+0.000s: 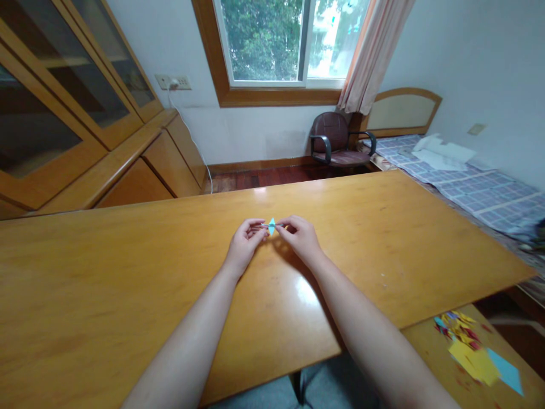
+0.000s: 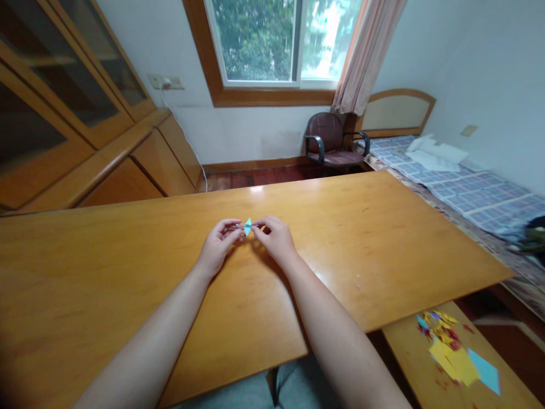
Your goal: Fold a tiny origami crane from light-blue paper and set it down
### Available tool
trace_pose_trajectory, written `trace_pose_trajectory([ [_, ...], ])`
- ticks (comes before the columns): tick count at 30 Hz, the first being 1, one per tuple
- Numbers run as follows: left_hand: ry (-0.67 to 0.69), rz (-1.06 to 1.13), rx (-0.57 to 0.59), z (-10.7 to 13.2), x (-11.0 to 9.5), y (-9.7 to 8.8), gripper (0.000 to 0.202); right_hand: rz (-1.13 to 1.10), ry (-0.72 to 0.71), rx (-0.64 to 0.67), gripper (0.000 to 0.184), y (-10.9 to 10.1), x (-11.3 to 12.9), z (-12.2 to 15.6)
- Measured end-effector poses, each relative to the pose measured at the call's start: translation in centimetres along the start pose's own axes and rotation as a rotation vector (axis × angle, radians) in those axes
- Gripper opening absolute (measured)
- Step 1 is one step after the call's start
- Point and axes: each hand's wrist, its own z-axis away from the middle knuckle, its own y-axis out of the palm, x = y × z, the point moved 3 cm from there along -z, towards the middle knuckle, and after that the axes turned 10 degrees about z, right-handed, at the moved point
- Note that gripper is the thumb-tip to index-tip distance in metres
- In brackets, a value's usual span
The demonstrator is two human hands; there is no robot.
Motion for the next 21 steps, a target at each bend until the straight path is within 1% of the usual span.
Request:
trace_pose_trajectory([
  [6,-0.004,0.015,-0.009,0.0,0.0,0.0,0.035,-0.019,0.059,-0.028,0.015,0.0,-0.4,-0.1],
  [11,-0.008,0.011,-0.024,-0.1,0.3,-0.2,0.035,-0.170,0.223,-0.026,0.020,0.3,-1.4,-0.2],
  [13,-0.012,0.015,-0.032,-0.2,0.4,-0.3,0.035,-0.225,0.261,-0.016,0.020,0.5,-1.6,-0.2],
  [17,-0.015,0.031,-0.041,-0.2,0.4,-0.4,0.033,-0.259,0.268,-0.004,0.020,0.6,-1.7,-0.2],
  [21,-0.017,0.031,-0.036,-0.2,0.6,-0.5,0.031,-0.251,0.239,-0.001,0.019,0.6,-1.5,-0.1],
])
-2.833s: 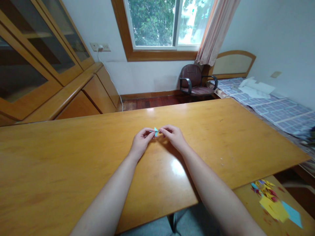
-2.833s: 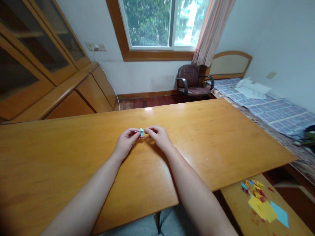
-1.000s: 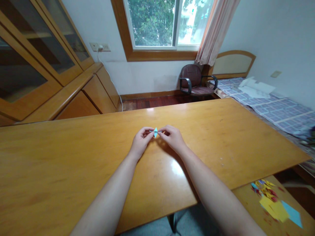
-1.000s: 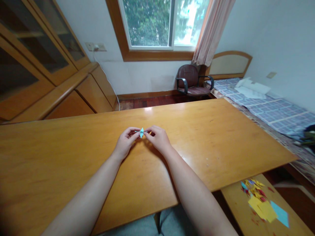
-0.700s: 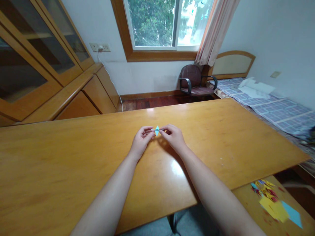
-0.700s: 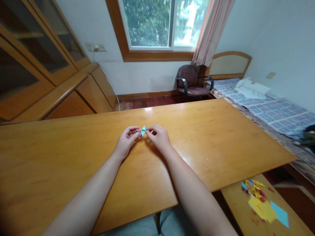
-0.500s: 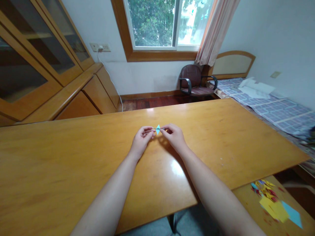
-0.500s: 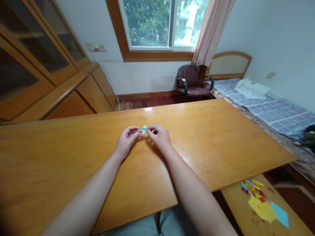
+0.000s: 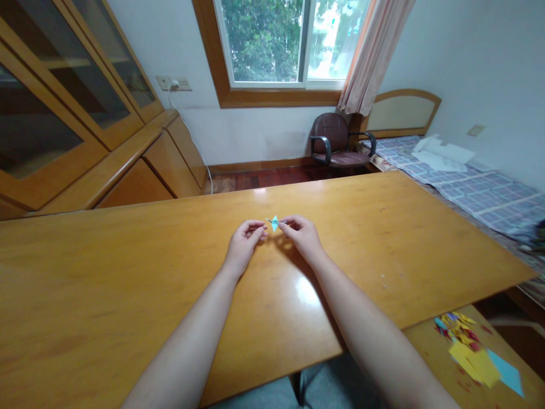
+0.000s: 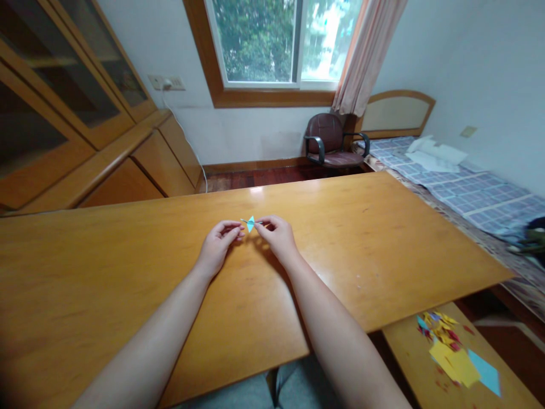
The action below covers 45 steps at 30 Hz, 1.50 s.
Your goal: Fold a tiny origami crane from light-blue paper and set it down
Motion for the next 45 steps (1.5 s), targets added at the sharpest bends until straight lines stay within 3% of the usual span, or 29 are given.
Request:
trace_pose_trajectory([
  [14,0.034,-0.060,0.029,0.0,-0.2,0.1,0.030,-0.052,-0.066,0.057,0.018,0.3,0.0,0.2],
  [21,0.121,-0.095,0.002,0.3,-0.6,0.0,0.026,0.039,-0.140,0.045,0.013,0.1,0.9,0.3],
  [29,0.199,-0.104,0.090,0.7,-1.3,0.3,0.018,0.140,-0.247,0.002,0.009,0.0,1.4,0.4],
  [36,0.249,-0.205,0.077,0.9,-1.6,0.5,0.015,0.225,-0.340,0.039,0.007,0.1,1.6,0.6],
  [45,0.277,-0.245,0.070,1.0,-1.5,0.4,0.015,0.203,-0.380,0.019,0.007,0.1,2.1,0.9],
])
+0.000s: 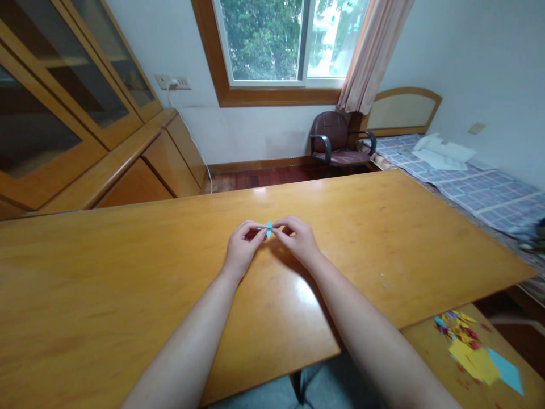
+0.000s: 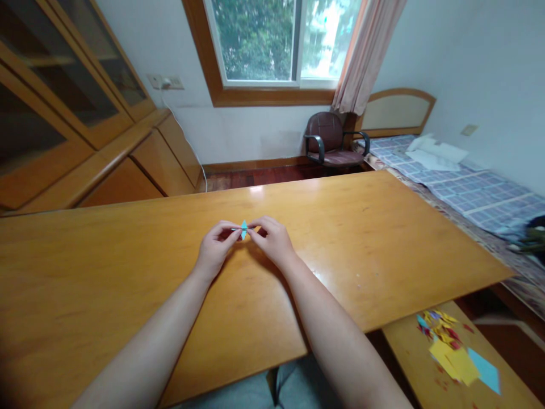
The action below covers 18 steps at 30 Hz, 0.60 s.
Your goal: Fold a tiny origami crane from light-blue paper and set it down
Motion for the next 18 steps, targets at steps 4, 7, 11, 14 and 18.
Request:
trace_pose_trajectory([
  [4,-0.048,0.066,-0.018,-0.01,0.25,0.10,0.019,0.008,-0.007,0.009,0.006,0.11,-0.05,0.07],
  [7,-0.036,0.071,-0.010,0.00,0.20,0.17,0.017,0.013,-0.012,0.013,0.007,0.13,-0.09,0.11],
  [11,0.008,0.045,0.005,0.05,-0.09,0.15,0.014,0.017,-0.001,0.018,0.008,0.09,-0.02,0.09],
  [14,0.026,0.010,-0.003,0.07,-0.30,0.06,0.014,0.018,0.008,0.026,0.008,0.15,-0.06,0.09],
  [18,0.043,-0.028,0.006,0.05,-0.43,0.06,0.012,0.011,0.002,0.028,0.009,0.26,-0.21,0.09],
])
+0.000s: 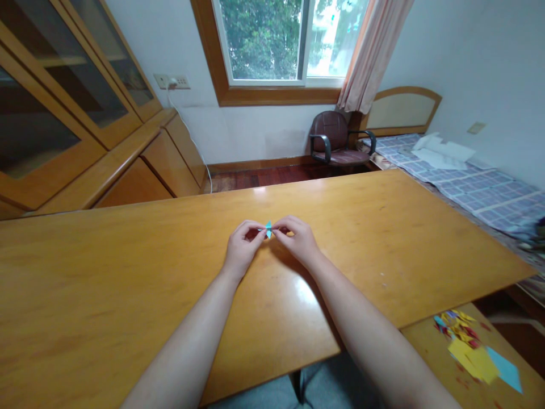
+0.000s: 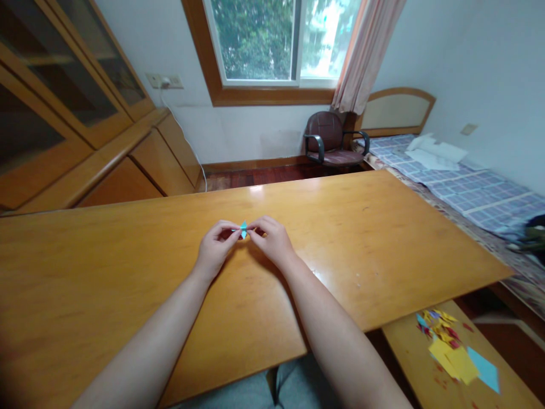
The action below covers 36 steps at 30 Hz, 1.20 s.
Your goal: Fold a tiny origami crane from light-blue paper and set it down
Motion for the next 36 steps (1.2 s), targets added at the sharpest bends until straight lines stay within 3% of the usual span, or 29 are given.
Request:
trace_pose_trajectory([
  [12,0.064,-0.085,0.001,-0.17,-0.04,0.03,0.011,-0.013,-0.020,0.006,0.012,-0.14,0.40,-0.16],
  [36,0.053,-0.146,-0.002,-0.34,-0.16,-0.11,0.012,-0.018,0.020,0.003,0.012,0.35,-0.13,-0.05],
])
